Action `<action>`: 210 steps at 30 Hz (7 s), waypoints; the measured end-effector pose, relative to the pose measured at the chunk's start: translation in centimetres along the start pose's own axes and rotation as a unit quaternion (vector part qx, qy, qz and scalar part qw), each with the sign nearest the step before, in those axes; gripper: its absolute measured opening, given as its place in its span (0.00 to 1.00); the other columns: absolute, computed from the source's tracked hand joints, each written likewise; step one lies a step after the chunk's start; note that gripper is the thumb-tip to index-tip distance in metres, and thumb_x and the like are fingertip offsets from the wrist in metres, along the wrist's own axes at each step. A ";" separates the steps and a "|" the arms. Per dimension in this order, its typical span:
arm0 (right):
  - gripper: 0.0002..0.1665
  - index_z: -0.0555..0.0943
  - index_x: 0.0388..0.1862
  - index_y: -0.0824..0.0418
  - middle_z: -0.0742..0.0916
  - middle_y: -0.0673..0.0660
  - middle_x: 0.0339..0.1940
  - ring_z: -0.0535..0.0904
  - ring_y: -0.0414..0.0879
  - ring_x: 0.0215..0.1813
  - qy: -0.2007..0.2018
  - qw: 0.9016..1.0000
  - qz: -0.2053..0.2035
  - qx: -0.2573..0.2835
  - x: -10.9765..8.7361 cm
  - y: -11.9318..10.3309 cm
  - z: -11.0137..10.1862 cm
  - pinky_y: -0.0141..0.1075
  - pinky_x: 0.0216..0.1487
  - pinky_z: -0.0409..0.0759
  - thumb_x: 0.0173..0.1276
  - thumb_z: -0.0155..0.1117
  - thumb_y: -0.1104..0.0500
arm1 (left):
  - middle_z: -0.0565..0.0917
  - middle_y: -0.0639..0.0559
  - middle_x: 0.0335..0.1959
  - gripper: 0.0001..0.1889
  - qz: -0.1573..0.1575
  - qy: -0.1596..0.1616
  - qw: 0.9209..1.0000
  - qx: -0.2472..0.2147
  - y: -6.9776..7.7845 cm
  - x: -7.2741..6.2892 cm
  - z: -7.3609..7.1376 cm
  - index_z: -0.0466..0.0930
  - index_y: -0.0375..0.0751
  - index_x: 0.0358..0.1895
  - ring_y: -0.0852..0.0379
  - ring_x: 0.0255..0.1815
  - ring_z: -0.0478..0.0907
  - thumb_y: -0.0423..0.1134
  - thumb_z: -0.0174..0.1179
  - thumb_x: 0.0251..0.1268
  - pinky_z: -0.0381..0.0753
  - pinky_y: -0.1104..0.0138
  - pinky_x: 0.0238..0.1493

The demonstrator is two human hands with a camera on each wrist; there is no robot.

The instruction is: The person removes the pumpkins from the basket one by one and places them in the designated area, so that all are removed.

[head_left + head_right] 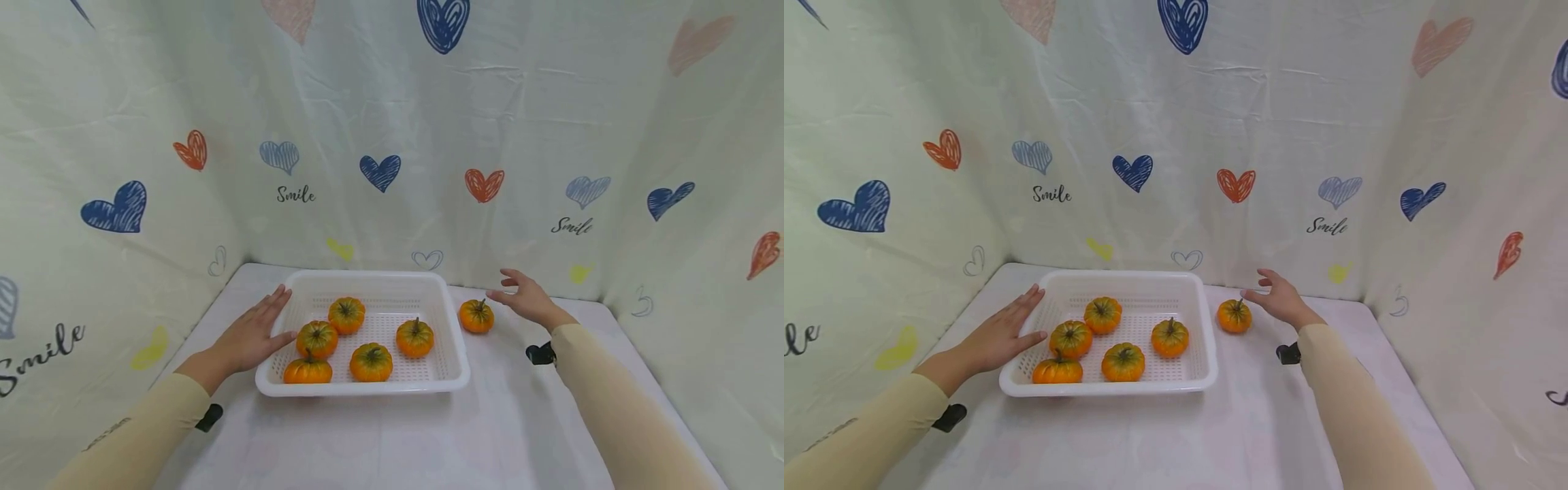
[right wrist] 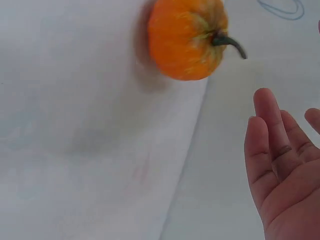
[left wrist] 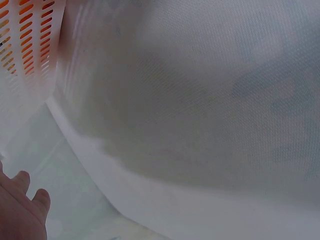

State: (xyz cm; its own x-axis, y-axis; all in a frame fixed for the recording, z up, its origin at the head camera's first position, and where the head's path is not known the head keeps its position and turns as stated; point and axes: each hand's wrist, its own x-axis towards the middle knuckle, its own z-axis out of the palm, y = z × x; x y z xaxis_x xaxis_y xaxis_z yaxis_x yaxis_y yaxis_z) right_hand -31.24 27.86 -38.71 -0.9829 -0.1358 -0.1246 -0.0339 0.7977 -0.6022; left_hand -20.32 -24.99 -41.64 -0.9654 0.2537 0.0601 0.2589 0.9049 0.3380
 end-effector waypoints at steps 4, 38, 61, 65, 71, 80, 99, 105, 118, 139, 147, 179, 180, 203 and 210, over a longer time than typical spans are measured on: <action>0.52 0.55 0.80 0.61 0.70 0.68 0.72 0.68 0.68 0.68 -0.001 0.999 -0.047 -0.006 0.2 -3.4 -0.8 0.60 0.60 0.74 0.68 0.65 0.39 | 0.45 0.38 0.81 0.45 0.000 0.000 1.000 0.001 0.0 0.1 0.1 0.45 0.36 0.80 0.33 0.77 0.47 0.57 0.55 0.71 0.48 0.37 0.72; 0.43 0.61 0.78 0.51 0.73 0.61 0.71 0.78 0.52 0.62 -0.185 0.963 -0.191 0.036 2.4 -19.0 11.4 0.42 0.57 0.81 0.70 0.67 0.46 | 0.44 0.40 0.81 0.44 -0.008 0.003 1.000 -0.003 -0.1 0.0 0.2 0.45 0.38 0.80 0.33 0.77 0.46 0.56 0.55 0.72 0.47 0.37 0.72; 0.42 0.59 0.80 0.52 0.68 0.54 0.76 0.67 0.53 0.72 -0.226 0.958 -0.176 0.010 2.8 -18.3 15.9 0.47 0.70 0.68 0.72 0.64 0.49 | 0.45 0.40 0.81 0.44 -0.005 0.007 1.000 0.001 -0.2 0.0 0.3 0.46 0.38 0.80 0.33 0.78 0.47 0.57 0.54 0.72 0.47 0.38 0.73; 0.42 0.60 0.79 0.53 0.70 0.55 0.75 0.69 0.53 0.71 -0.223 0.960 -0.171 0.008 2.9 -18.1 16.2 0.48 0.70 0.68 0.71 0.64 0.48 | 0.45 0.40 0.81 0.44 -0.004 0.008 1.000 0.002 -0.2 0.0 0.3 0.46 0.38 0.80 0.33 0.77 0.47 0.57 0.54 0.72 0.47 0.38 0.73; 0.41 0.62 0.79 0.52 0.74 0.58 0.70 0.73 0.53 0.67 -0.219 0.963 -0.158 0.002 3.0 -17.8 16.5 0.47 0.67 0.72 0.71 0.66 0.47 | 0.45 0.40 0.81 0.44 -0.003 0.010 1.000 0.001 -0.1 0.0 0.3 0.46 0.37 0.80 0.33 0.77 0.47 0.56 0.55 0.72 0.48 0.38 0.72; 0.41 0.67 0.75 0.52 0.78 0.58 0.65 0.74 0.52 0.62 -0.202 0.969 -0.138 -0.019 3.2 -17.5 16.8 0.49 0.66 0.72 0.66 0.70 0.45 | 0.45 0.40 0.81 0.43 -0.003 0.010 1.000 0.001 -0.2 -0.1 0.3 0.47 0.37 0.80 0.32 0.77 0.47 0.56 0.55 0.72 0.48 0.38 0.72; 0.43 0.65 0.77 0.47 0.77 0.58 0.66 0.73 0.51 0.63 -0.233 0.964 -0.125 -0.008 3.2 -17.5 17.3 0.49 0.70 0.67 0.65 0.71 0.48 | 0.46 0.40 0.81 0.44 -0.004 0.013 1.000 0.004 -0.1 0.0 0.2 0.47 0.37 0.80 0.32 0.77 0.48 0.56 0.55 0.71 0.49 0.37 0.72; 0.44 0.65 0.77 0.47 0.77 0.58 0.66 0.73 0.51 0.64 -0.236 0.964 -0.121 0.005 3.2 -17.1 17.6 0.49 0.70 0.67 0.64 0.73 0.50 | 0.45 0.40 0.81 0.44 -0.006 0.011 1.000 0.006 -0.1 0.0 0.2 0.46 0.38 0.80 0.33 0.77 0.48 0.56 0.55 0.72 0.48 0.37 0.72; 0.46 0.64 0.77 0.45 0.75 0.57 0.70 0.70 0.52 0.68 -0.236 0.966 -0.103 0.016 2.8 -17.1 17.8 0.52 0.71 0.64 0.63 0.75 0.51 | 0.45 0.40 0.81 0.44 -0.005 0.009 1.000 0.005 0.1 -0.1 0.1 0.46 0.38 0.80 0.33 0.77 0.47 0.56 0.55 0.72 0.48 0.38 0.73; 0.44 0.67 0.75 0.44 0.76 0.55 0.69 0.72 0.52 0.66 -0.220 0.970 -0.100 0.024 2.9 -17.0 17.8 0.52 0.71 0.65 0.61 0.76 0.51 | 0.45 0.40 0.81 0.44 -0.005 0.008 1.000 0.000 0.2 -0.2 0.0 0.46 0.37 0.80 0.33 0.77 0.47 0.55 0.55 0.72 0.47 0.38 0.73; 0.44 0.68 0.75 0.45 0.76 0.56 0.69 0.73 0.52 0.65 -0.211 0.971 -0.110 0.010 2.9 -17.2 17.5 0.51 0.70 0.66 0.61 0.76 0.51 | 0.45 0.40 0.81 0.44 0.000 0.008 1.000 -0.003 0.2 -0.2 0.0 0.46 0.37 0.80 0.33 0.77 0.47 0.56 0.55 0.72 0.47 0.38 0.73; 0.47 0.62 0.78 0.47 0.74 0.56 0.70 0.74 0.48 0.63 -0.175 0.966 -0.188 -0.004 2.4 -16.5 11.8 0.43 0.64 0.74 0.64 0.75 0.52 | 0.45 0.39 0.81 0.43 0.003 0.003 1.000 0.001 -0.2 -0.1 0.1 0.46 0.36 0.80 0.35 0.78 0.46 0.55 0.53 0.73 0.46 0.39 0.74; 0.47 0.62 0.78 0.47 0.74 0.56 0.70 0.74 0.48 0.63 -0.176 0.966 -0.189 -0.005 2.3 -16.4 11.7 0.43 0.64 0.74 0.64 0.75 0.52 | 0.45 0.39 0.81 0.43 0.003 0.003 1.000 0.001 -0.2 -0.1 0.1 0.46 0.36 0.80 0.35 0.78 0.46 0.55 0.54 0.73 0.46 0.39 0.73; 0.45 0.65 0.76 0.42 0.74 0.56 0.69 0.77 0.50 0.58 -0.181 0.967 -0.180 0.015 0.0 -15.6 8.6 0.42 0.57 0.81 0.62 0.75 0.52 | 0.45 0.38 0.81 0.44 0.004 0.002 1.000 0.003 -0.2 -0.2 0.1 0.46 0.35 0.80 0.34 0.78 0.46 0.57 0.53 0.73 0.46 0.39 0.73; 0.45 0.64 0.76 0.42 0.73 0.57 0.68 0.77 0.51 0.56 -0.177 0.966 -0.186 0.038 -0.6 -14.7 7.4 0.42 0.54 0.82 0.63 0.75 0.50 | 0.45 0.39 0.81 0.43 0.005 0.002 1.000 0.000 -0.1 -0.2 0.0 0.46 0.35 0.80 0.34 0.78 0.46 0.56 0.54 0.72 0.46 0.39 0.73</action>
State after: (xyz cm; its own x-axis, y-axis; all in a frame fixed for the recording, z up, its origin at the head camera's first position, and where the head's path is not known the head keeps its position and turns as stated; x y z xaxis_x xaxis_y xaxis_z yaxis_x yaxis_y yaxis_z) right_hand -28.80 11.90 -35.64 -0.7812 -0.6076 -0.1433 -0.3455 0.6120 -0.7114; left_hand -20.12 -25.13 -41.71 -0.9629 0.2611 0.0675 0.2683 0.9022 0.3377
